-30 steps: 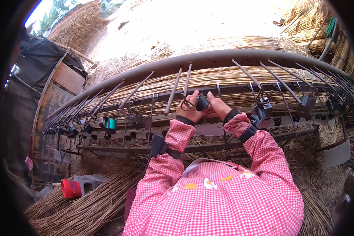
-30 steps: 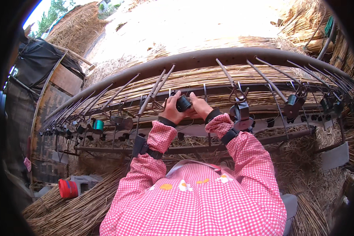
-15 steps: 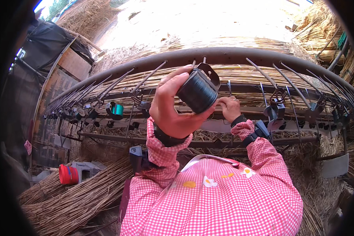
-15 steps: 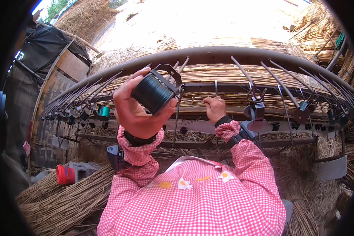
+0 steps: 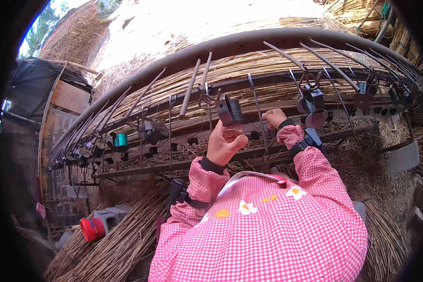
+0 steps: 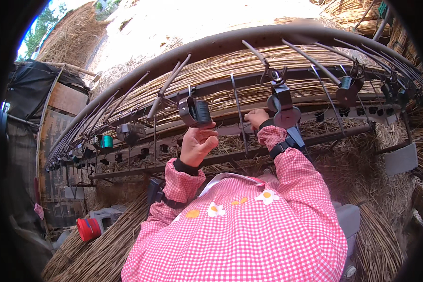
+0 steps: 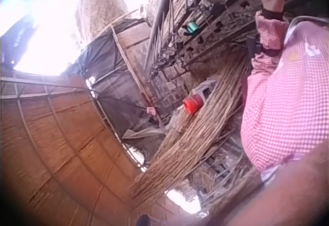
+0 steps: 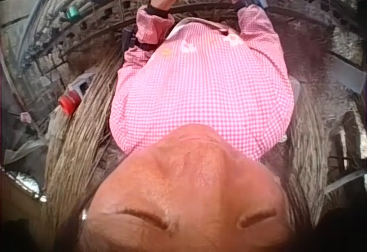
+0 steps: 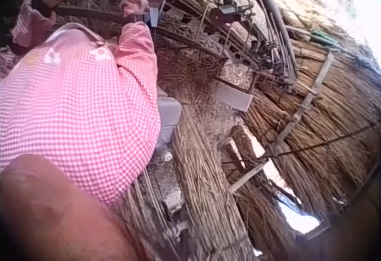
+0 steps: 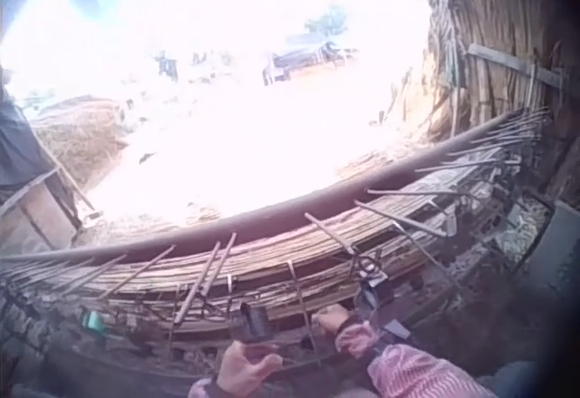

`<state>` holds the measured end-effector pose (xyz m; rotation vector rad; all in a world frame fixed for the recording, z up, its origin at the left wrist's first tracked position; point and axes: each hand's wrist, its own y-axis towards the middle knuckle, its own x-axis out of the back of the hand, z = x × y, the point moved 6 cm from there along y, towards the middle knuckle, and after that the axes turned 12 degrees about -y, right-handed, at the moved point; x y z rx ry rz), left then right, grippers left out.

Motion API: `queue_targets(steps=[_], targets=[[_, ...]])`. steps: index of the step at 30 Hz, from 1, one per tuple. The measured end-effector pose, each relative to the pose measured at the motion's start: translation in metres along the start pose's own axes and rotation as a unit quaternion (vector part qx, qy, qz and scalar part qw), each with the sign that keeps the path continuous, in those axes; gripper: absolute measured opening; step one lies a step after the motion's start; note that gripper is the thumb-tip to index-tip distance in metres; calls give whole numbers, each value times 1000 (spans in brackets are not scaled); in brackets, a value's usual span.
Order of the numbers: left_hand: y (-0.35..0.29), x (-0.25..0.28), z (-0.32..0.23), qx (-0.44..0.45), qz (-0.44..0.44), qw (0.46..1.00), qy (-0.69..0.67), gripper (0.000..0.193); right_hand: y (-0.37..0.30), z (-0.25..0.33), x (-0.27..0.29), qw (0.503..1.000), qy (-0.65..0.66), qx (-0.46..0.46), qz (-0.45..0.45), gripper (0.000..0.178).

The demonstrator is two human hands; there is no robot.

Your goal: Threading and placing spools onto a machine for weaving straw or reed mats.

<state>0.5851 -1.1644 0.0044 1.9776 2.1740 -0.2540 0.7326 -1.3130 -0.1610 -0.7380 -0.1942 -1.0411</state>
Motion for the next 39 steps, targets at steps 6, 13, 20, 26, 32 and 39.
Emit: queue_targets(steps=[6, 13, 20, 26, 32, 39], targets=[[29, -45, 44, -111, 57, 931, 344, 36, -109, -7, -25, 915, 18, 388, -110, 21], [32, -55, 77, -122, 84, 784, 603, 28, -175, -31, 16, 913, 346, 119, 183, 25], [32, -51, 72, -86, 48, 779, 619, 24, -191, -14, 16, 906, 276, 209, 244, 29], [27, -42, 68, -90, 45, 778, 620, 23, -190, -26, 21, 920, 282, 166, 215, 28], [31, -44, 67, -97, 51, 774, 624, 21, -196, -29, 30, 923, 277, 157, 216, 26], [30, -54, 68, -100, 47, 784, 611, 17, -203, -18, 21, 909, 303, 193, 211, 23]])
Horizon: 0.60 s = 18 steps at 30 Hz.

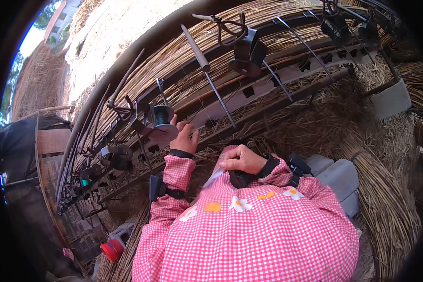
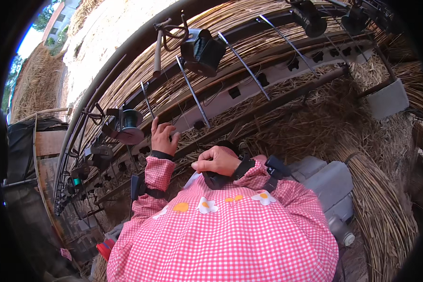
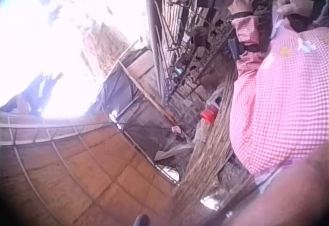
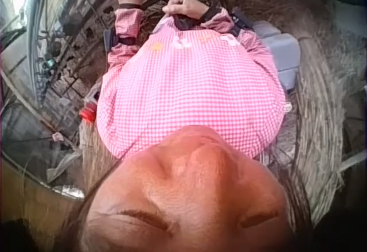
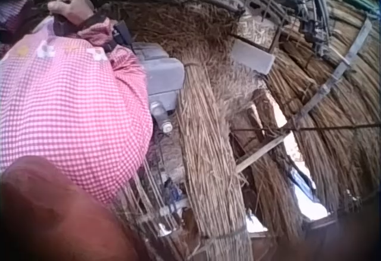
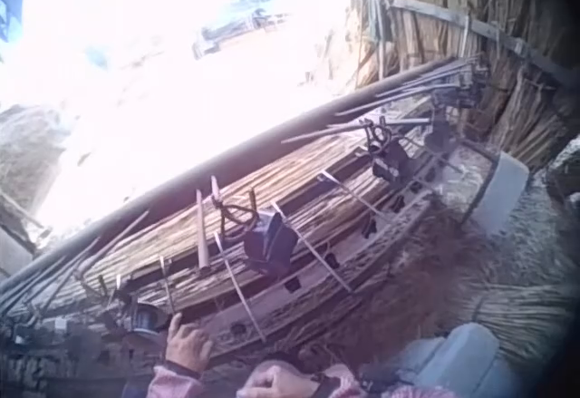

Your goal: Threading and placing spools onto a machine for weaving straw or reed mats.

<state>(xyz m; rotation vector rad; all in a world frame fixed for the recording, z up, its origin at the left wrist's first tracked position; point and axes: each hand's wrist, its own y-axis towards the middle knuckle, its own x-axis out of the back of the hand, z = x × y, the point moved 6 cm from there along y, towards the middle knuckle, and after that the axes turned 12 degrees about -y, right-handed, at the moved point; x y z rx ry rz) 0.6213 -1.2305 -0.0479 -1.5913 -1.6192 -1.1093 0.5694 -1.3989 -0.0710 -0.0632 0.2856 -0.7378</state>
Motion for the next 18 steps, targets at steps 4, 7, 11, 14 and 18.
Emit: queue_targets(steps=[4, 7, 11, 14, 18], targets=[[-1, 0, 0, -4, -3, 1000, 0, 15, -1, -1, 2, 1000, -15, 13, 6, 21], [0, 0, -4, -3, 6, 1000, -18, 13, 1, 10, -3, 998, -40, 37, 24, 20], [0, -6, -6, 13, 3, 997, -80, 12, 6, 30, -4, 991, -83, 102, 21, 17], [-3, -6, -9, 10, -16, 993, -116, 8, 9, 58, 5, 977, -156, 142, 21, 15], [-7, -4, -9, -88, -2, 992, -87, 9, 25, 71, -11, 974, -136, 170, 61, 10]])
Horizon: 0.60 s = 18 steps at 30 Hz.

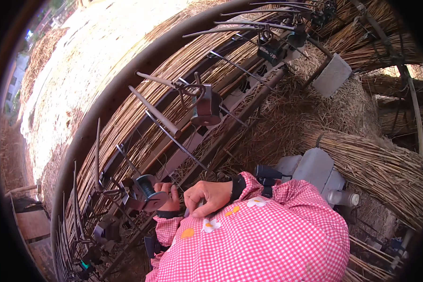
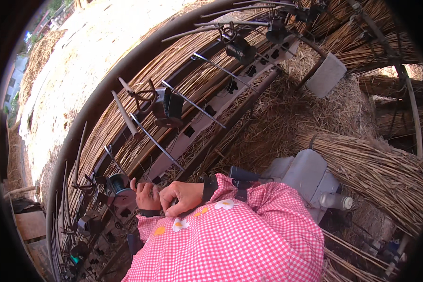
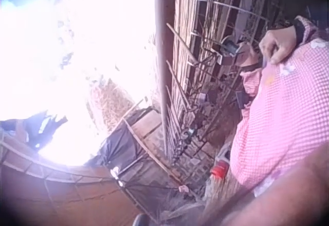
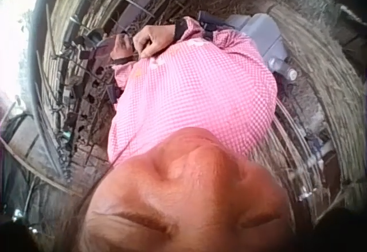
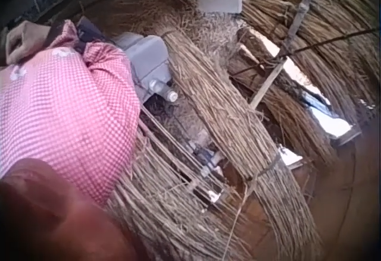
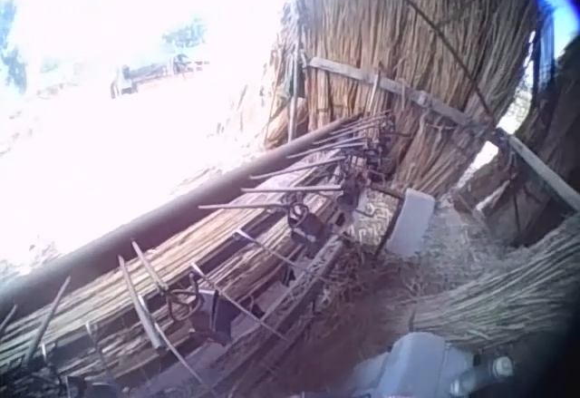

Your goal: Threading and placing spools onto a machine for weaving straw or reed mats.

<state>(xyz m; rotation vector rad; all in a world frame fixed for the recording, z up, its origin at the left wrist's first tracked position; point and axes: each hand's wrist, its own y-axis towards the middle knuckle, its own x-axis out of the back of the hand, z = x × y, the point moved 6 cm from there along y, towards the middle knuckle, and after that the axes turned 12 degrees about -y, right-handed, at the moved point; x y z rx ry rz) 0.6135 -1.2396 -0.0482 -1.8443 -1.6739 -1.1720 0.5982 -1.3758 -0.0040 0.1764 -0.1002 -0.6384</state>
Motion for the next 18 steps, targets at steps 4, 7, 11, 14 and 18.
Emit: queue_targets(steps=[4, 7, 11, 14, 18], targets=[[-3, -9, 3, -81, 47, 995, 19, 11, 19, 9, -4, 998, -35, -35, 26, 14], [1, -3, -11, -96, 42, 991, -82, 12, 25, 3, -7, 998, -55, 3, 25, 16], [-16, -33, 46, 93, 39, 901, -422, 15, 30, -3, -10, 995, -93, -9, 21, 18], [-8, -31, 30, 33, 45, 936, -347, 15, 24, -4, -2, 994, -103, -32, 9, 18], [-1, -12, 4, -18, 14, 978, -209, 16, 15, 1, 8, 992, -113, -59, -1, 20]])
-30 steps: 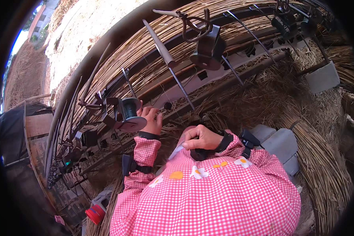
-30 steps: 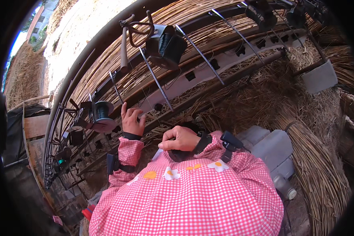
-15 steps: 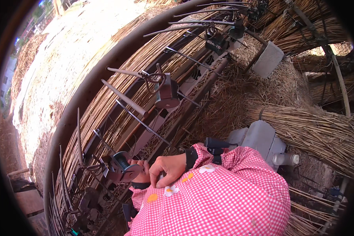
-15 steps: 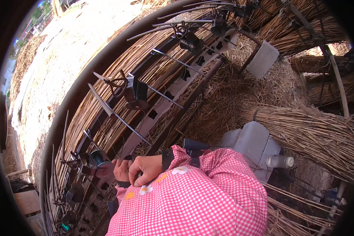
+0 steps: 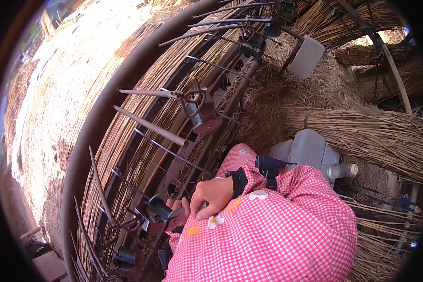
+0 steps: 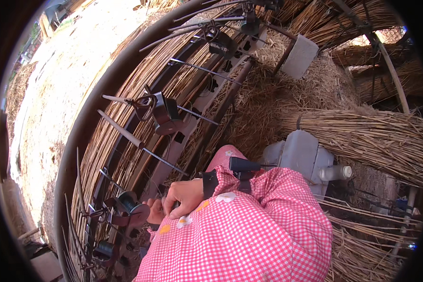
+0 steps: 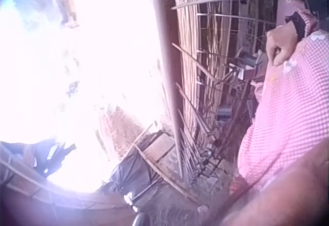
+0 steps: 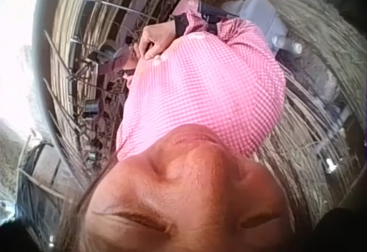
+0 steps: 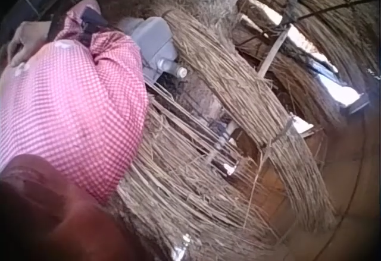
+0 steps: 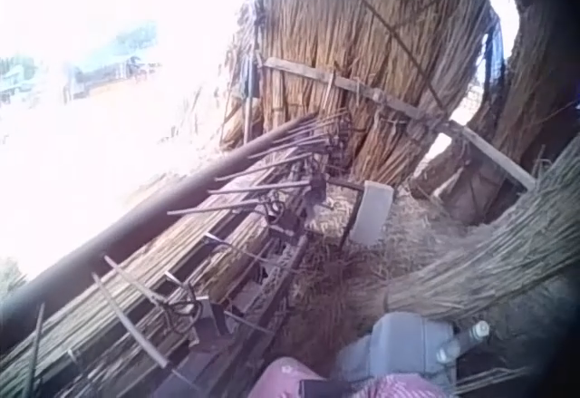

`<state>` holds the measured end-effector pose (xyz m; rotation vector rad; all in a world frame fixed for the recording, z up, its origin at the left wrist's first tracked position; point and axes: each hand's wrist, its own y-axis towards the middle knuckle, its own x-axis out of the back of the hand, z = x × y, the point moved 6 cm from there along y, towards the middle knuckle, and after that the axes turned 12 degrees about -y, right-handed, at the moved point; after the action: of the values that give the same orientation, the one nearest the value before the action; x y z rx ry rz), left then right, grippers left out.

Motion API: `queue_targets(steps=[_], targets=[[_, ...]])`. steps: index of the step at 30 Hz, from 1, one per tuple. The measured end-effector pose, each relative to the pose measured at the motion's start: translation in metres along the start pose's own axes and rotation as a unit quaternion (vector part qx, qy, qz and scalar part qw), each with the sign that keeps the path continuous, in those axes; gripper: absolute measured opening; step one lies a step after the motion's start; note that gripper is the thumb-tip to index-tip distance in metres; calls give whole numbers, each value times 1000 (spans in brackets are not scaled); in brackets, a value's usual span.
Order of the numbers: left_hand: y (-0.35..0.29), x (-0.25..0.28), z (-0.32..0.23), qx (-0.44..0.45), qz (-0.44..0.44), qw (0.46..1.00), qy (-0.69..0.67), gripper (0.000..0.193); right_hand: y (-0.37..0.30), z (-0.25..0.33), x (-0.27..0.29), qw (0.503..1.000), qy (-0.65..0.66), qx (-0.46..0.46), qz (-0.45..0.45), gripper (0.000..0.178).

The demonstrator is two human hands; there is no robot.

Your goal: Threading and placing spools onto a machine for weaving straw or reed mats.

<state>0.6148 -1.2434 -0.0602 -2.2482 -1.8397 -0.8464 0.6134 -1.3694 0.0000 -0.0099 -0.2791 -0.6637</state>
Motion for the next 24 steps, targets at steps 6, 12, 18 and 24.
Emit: queue_targets(steps=[6, 12, 18, 24], targets=[[1, 10, -14, -19, -21, 987, 158, 16, -7, 2, 17, 997, -29, 9, 74, 19], [-6, 12, -4, 103, -258, 896, -346, 40, -14, 12, 34, 973, -27, 103, 206, 18], [39, 14, -142, -145, -396, 821, -384, 72, -31, -8, 62, 937, 167, -13, 308, 31], [90, 36, -184, -35, -235, 750, -617, 49, -28, -6, 75, 873, 348, -64, 337, 38]])
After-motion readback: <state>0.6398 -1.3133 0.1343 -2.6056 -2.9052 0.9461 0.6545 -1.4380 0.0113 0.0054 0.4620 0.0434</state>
